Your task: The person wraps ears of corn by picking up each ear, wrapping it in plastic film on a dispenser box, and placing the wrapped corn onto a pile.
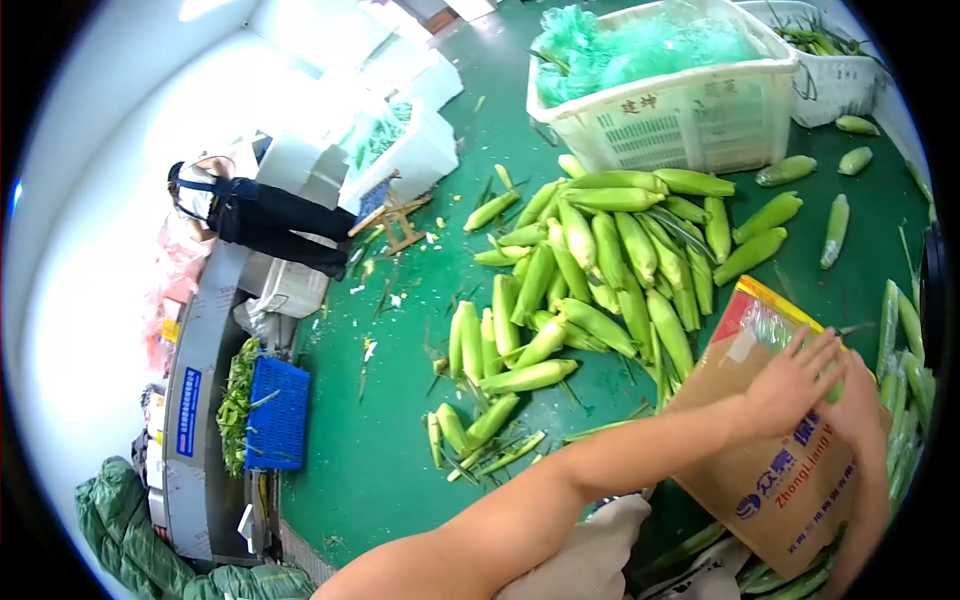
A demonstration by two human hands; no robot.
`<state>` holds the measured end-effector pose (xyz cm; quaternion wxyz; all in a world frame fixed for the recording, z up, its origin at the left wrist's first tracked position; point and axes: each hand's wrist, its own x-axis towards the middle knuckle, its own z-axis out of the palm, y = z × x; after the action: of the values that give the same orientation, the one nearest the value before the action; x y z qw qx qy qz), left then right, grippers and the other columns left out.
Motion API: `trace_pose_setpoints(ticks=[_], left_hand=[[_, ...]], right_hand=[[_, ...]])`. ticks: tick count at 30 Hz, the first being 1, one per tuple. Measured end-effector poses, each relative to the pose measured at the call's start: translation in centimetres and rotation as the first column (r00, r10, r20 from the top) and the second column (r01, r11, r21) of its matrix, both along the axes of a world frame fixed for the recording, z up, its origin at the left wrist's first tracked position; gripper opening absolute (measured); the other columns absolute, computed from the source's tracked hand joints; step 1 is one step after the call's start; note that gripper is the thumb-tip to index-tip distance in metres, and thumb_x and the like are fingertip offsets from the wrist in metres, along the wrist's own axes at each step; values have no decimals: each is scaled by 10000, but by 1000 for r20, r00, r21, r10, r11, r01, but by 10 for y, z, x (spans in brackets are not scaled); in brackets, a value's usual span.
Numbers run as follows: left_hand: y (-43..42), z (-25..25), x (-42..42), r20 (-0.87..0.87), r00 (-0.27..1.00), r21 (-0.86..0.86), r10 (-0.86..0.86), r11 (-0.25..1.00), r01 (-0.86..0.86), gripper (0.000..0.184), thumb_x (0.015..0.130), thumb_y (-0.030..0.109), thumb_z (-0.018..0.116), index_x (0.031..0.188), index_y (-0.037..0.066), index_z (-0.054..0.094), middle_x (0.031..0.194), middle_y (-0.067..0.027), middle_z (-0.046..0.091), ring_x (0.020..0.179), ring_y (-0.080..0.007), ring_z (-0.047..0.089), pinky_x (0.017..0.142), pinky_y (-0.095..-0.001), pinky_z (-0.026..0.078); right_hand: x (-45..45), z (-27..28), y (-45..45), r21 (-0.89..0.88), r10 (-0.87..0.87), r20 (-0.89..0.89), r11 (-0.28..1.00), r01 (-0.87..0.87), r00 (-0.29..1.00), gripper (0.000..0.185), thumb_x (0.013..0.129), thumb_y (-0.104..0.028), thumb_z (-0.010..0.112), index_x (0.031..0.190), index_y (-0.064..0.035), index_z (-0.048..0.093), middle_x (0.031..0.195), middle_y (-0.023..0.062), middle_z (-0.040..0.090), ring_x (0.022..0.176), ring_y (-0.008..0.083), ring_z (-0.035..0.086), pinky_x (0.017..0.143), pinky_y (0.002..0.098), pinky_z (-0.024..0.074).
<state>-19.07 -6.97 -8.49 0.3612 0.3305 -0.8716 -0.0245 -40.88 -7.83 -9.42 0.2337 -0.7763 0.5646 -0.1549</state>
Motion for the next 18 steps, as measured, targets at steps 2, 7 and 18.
trace_pose_setpoints(ticks=[2, 7, 18], left_hand=[[24, 3, 10, 51, 998, -145, 30, 989, -22, 558, 747, 181, 720, 1273, 21, 621, 1412, -204, 583, 1285, -323, 557, 1172, -552, 339], [53, -12, 2, 354, 922, 435, -155, 900, -16, 522, 730, 226, 761, 1206, 43, 650, 1216, -181, 695, 1076, -320, 688, 947, -472, 510], [95, 4, 28, 13, 732, 934, -682, 269, 234, 411, 550, 325, 884, 832, 49, 769, 864, -201, 752, 838, -373, 723, 731, -475, 566]], right_hand=[[27, 72, 23, 411, 34, 221, 903, -125, 975, 660, 703, -164, 842, 1294, -1, 598, 1305, 240, 616, 1281, 439, 542, 1058, 484, 452], [-3, 54, 34, 364, 356, 48, 864, -349, 933, 532, 812, -192, 753, 1291, -9, 611, 1278, 199, 640, 1265, 373, 574, 1044, 458, 460], [46, 7, 44, -14, 366, -210, 926, -377, 907, 627, 846, -360, 735, 1406, -103, 616, 1591, 114, 447, 1534, 366, 278, 1269, 601, 84]])
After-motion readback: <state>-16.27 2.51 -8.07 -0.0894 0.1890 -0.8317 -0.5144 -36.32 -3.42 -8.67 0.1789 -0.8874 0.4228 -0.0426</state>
